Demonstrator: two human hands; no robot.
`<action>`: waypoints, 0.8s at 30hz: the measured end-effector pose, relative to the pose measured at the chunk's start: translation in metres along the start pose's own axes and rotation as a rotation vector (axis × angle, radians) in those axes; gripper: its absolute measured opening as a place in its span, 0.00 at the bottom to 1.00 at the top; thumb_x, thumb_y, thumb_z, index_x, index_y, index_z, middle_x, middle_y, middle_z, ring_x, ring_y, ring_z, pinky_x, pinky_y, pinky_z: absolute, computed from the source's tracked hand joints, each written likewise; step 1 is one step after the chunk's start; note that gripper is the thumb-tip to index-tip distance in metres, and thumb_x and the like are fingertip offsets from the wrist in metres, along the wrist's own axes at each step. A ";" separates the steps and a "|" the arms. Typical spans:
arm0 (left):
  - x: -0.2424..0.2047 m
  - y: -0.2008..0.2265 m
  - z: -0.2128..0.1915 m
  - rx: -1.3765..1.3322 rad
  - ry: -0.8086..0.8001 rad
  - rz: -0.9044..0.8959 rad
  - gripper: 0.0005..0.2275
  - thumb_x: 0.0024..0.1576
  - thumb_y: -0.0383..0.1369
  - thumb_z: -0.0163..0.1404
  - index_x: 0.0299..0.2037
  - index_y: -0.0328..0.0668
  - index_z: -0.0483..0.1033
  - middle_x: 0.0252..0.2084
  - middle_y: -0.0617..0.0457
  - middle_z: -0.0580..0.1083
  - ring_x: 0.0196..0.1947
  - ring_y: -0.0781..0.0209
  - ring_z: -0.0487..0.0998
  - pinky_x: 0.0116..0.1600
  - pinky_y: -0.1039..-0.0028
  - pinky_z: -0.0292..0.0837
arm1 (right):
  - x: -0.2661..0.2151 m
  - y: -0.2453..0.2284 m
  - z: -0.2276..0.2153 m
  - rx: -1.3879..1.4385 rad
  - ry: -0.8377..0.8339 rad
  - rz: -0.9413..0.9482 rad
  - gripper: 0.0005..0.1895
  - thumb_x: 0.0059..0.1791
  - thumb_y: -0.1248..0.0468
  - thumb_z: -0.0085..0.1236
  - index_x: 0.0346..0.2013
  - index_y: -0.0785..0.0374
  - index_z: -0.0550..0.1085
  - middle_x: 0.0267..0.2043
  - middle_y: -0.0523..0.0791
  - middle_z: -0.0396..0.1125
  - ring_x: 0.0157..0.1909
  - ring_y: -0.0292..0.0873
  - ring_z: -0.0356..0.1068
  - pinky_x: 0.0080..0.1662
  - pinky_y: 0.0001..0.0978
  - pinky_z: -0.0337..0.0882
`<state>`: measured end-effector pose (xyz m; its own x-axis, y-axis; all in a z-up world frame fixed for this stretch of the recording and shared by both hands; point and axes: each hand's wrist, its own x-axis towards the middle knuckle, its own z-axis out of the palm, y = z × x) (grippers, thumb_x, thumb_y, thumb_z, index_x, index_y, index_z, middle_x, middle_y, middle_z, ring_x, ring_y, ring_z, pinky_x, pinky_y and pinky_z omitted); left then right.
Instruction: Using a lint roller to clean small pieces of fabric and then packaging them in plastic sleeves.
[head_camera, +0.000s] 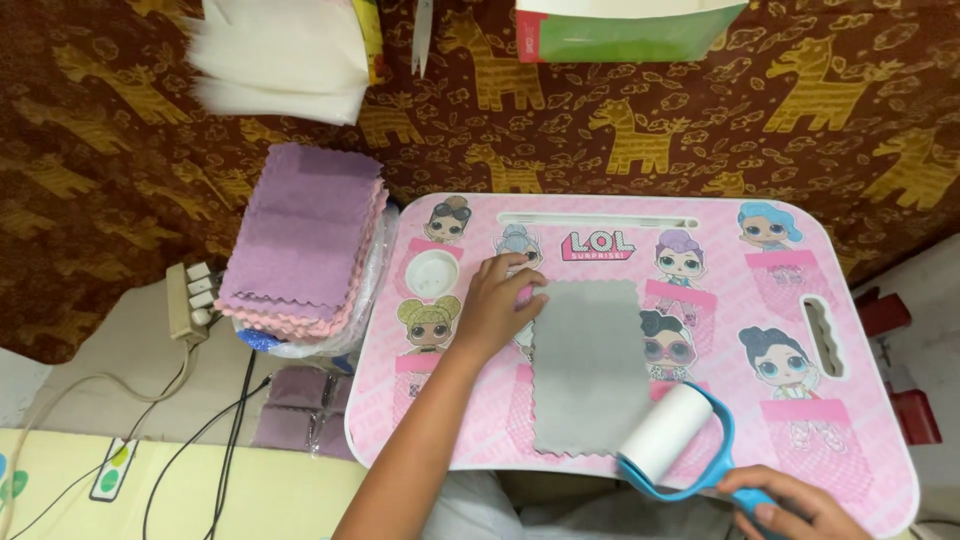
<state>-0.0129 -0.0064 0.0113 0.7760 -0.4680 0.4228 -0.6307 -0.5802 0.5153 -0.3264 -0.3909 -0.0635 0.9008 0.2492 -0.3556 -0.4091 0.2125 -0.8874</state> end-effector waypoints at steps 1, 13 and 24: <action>0.000 0.001 0.000 -0.002 -0.002 0.003 0.07 0.56 0.39 0.59 0.43 0.57 0.79 0.58 0.48 0.71 0.58 0.46 0.69 0.59 0.57 0.64 | 0.003 -0.029 0.009 0.001 0.004 -0.001 0.21 0.49 0.69 0.58 0.57 0.74 0.79 0.23 0.63 0.70 0.25 0.55 0.71 0.31 0.39 0.64; 0.000 -0.002 0.001 -0.005 -0.006 0.006 0.08 0.56 0.41 0.58 0.43 0.58 0.82 0.56 0.53 0.72 0.56 0.49 0.69 0.60 0.59 0.64 | 0.125 -0.181 0.150 -0.406 -0.468 0.088 0.17 0.56 0.63 0.47 0.55 0.65 0.77 0.21 0.47 0.64 0.11 0.33 0.55 0.16 0.21 0.50; 0.000 0.002 -0.005 -0.035 -0.021 -0.019 0.07 0.56 0.39 0.58 0.43 0.57 0.81 0.57 0.51 0.71 0.58 0.49 0.69 0.60 0.58 0.63 | 0.019 -0.131 0.101 -0.466 0.031 0.245 0.24 0.49 0.53 0.56 0.50 0.61 0.89 0.22 0.51 0.70 0.10 0.36 0.55 0.13 0.24 0.50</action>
<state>-0.0145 -0.0040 0.0158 0.7874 -0.4715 0.3971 -0.6155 -0.5655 0.5490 -0.2705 -0.3181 0.0756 0.7936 0.2090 -0.5715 -0.5068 -0.2928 -0.8108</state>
